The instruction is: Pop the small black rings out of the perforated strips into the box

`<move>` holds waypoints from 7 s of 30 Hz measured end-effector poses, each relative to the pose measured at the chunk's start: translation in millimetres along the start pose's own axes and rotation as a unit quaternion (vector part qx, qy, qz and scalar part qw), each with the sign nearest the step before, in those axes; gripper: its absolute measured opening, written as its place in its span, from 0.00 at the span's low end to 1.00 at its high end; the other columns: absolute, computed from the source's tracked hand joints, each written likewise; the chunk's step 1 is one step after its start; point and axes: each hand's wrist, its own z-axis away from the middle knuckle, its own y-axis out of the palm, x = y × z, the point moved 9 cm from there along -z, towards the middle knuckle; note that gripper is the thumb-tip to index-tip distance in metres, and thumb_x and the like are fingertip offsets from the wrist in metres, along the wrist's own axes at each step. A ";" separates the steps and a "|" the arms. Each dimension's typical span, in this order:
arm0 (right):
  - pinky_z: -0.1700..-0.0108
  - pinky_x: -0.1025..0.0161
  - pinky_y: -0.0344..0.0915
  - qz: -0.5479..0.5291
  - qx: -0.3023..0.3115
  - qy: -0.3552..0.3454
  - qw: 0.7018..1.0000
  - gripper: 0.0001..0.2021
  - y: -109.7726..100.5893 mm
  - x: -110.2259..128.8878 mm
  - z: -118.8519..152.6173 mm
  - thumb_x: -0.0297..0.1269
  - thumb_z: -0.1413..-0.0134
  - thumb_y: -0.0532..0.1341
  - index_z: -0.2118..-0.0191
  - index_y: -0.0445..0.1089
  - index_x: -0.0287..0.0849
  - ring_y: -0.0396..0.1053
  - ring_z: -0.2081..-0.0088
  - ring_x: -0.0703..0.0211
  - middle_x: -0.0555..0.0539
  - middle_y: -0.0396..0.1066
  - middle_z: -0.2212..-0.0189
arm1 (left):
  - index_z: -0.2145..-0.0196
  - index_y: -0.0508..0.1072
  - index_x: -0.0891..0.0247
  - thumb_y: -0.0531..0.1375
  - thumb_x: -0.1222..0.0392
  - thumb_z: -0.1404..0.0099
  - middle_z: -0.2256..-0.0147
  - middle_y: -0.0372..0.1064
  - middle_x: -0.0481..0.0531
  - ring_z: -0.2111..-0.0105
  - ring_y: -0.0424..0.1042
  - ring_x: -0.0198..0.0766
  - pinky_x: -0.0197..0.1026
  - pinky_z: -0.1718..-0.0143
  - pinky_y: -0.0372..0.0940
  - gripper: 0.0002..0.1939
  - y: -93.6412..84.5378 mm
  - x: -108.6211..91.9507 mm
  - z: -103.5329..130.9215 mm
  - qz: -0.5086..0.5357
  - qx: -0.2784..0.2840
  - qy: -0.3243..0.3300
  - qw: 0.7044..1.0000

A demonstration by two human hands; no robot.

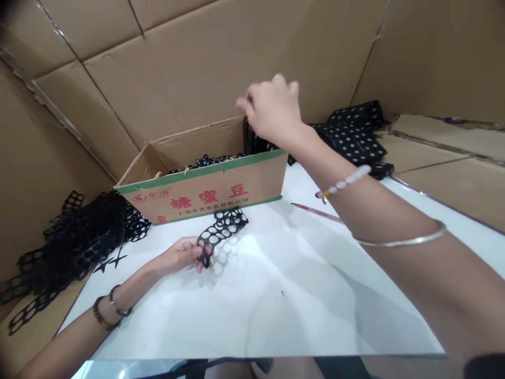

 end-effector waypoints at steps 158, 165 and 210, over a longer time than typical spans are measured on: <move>0.79 0.70 0.42 -0.531 0.423 0.057 0.732 0.18 106.1 94.4 242.4 0.44 0.47 0.53 0.76 0.43 0.41 0.41 0.79 0.70 0.56 0.42 0.81 | 0.73 0.61 0.64 0.43 0.56 0.35 0.77 0.57 0.46 0.76 0.56 0.31 0.34 0.73 0.53 0.14 33.6 -37.2 21.8 -0.445 -0.117 0.120 0.880; 0.77 0.70 0.47 -0.420 0.427 -0.052 0.799 0.10 99.2 96.8 240.3 0.42 0.44 0.49 0.69 0.50 0.42 0.48 0.80 0.69 0.56 0.52 0.82 | 0.73 0.63 0.66 0.45 0.52 0.36 0.77 0.57 0.47 0.76 0.57 0.31 0.34 0.72 0.54 0.17 25.8 -32.7 20.7 -0.289 -0.105 0.095 0.947; 0.64 0.65 0.57 -0.710 0.450 0.258 0.476 0.08 120.0 102.8 262.4 0.33 0.48 0.56 0.64 0.54 0.38 0.66 0.72 0.64 0.49 0.67 0.77 | 0.79 0.61 0.63 0.53 0.65 0.42 0.81 0.62 0.48 0.80 0.55 0.34 0.40 0.76 0.50 0.08 64.8 -70.6 46.5 -0.790 -0.206 0.356 0.454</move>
